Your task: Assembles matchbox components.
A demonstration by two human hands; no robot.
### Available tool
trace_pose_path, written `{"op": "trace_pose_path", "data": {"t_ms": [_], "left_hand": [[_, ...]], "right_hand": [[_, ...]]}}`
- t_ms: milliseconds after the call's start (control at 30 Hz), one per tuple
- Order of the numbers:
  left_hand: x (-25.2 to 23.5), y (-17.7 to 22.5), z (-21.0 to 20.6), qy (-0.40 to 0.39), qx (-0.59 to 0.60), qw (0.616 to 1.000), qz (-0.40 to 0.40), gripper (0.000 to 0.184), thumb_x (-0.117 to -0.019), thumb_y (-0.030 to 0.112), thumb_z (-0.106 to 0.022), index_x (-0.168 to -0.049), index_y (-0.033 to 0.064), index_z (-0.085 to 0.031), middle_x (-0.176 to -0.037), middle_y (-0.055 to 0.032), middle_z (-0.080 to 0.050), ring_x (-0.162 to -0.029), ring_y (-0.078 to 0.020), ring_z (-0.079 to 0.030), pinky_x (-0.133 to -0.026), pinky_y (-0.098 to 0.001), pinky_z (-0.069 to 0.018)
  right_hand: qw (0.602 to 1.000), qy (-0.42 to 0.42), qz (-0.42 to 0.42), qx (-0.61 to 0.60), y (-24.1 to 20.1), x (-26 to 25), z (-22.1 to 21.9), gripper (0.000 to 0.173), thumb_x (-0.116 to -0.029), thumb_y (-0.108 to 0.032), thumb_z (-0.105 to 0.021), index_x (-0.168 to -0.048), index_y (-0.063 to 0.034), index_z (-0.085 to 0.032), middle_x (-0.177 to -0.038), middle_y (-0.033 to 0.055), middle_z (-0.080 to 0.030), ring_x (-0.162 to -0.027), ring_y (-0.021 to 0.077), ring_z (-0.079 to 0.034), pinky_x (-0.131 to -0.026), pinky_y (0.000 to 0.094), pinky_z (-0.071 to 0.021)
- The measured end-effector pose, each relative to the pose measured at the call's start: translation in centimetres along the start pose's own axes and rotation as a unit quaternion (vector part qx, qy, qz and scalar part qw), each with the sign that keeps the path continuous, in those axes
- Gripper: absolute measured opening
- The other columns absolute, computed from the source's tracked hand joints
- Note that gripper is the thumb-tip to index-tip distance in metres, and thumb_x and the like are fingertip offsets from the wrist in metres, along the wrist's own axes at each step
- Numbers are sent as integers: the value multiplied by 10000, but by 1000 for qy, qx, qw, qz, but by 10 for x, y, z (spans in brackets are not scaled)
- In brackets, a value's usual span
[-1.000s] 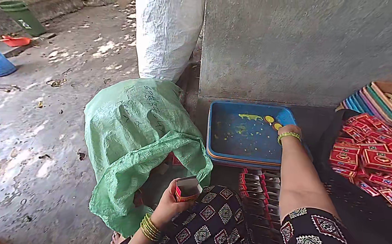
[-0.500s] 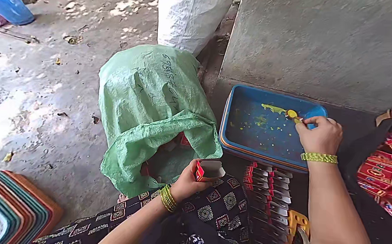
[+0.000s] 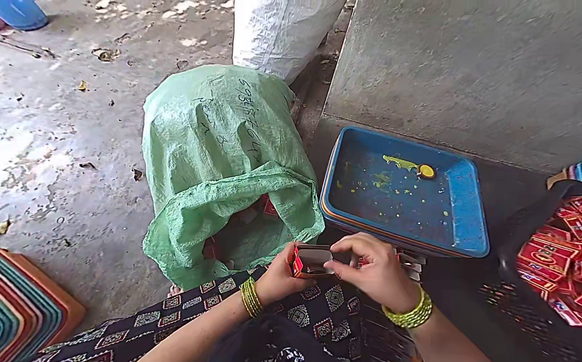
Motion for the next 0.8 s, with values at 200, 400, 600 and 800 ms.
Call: {"op": "trace_pose_path", "data": {"t_ms": [200, 400, 600, 800], "left_hand": [[0, 7, -3, -9, -30, 998, -49, 694, -753, 52, -870, -1338, -24, -503, -1241, -94, -678, -1148, -160, -663, -1022, -357, -563], [-7, 5, -6, -36, -108, 983, -147, 548, -837, 130, -824, -1305, 46, -551, -1348, -150, -607, -1321, -269, -552, -1130, -470, -471], [-26, 17, -3, -23, -171, 964, -201, 459, -873, 122, -783, -1278, 69, -574, -1328, -139, -627, -1326, -285, -544, -1134, -503, -447], [-42, 24, -4, 13, -190, 955, -227, 491, -860, 136, -804, -1287, 52, -576, -1313, -140, -640, -1317, -287, -552, -1147, -505, -432]], "right_hand": [[925, 153, -266, 223, 135, -56, 115, 314, -1009, -310, -642, -1108, -22, -720, -1107, 213, -699, -1004, 366, -688, -874, 595, -550], [790, 109, -499, 338, 278, -85, 178, 570, -1052, -391, -539, -1345, 96, -556, -1338, 369, -574, -1308, 525, -523, -1093, 671, -386], [763, 182, -562, 262, 304, -85, 181, 665, -801, -304, -869, -1265, 100, -618, -1333, 333, -588, -1306, 464, -540, -1084, 623, -418], [904, 186, -350, 160, 231, -81, 149, 357, -892, -147, -805, -1203, -24, -683, -1207, 258, -642, -1081, 401, -639, -941, 593, -520]]}}
Point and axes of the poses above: each hand's wrist, its own x-axis away from the middle knuckle, its own z-axis out of the back of the hand, y = z × x, the point moved 5 cm from there along -x, towards the middle knuckle
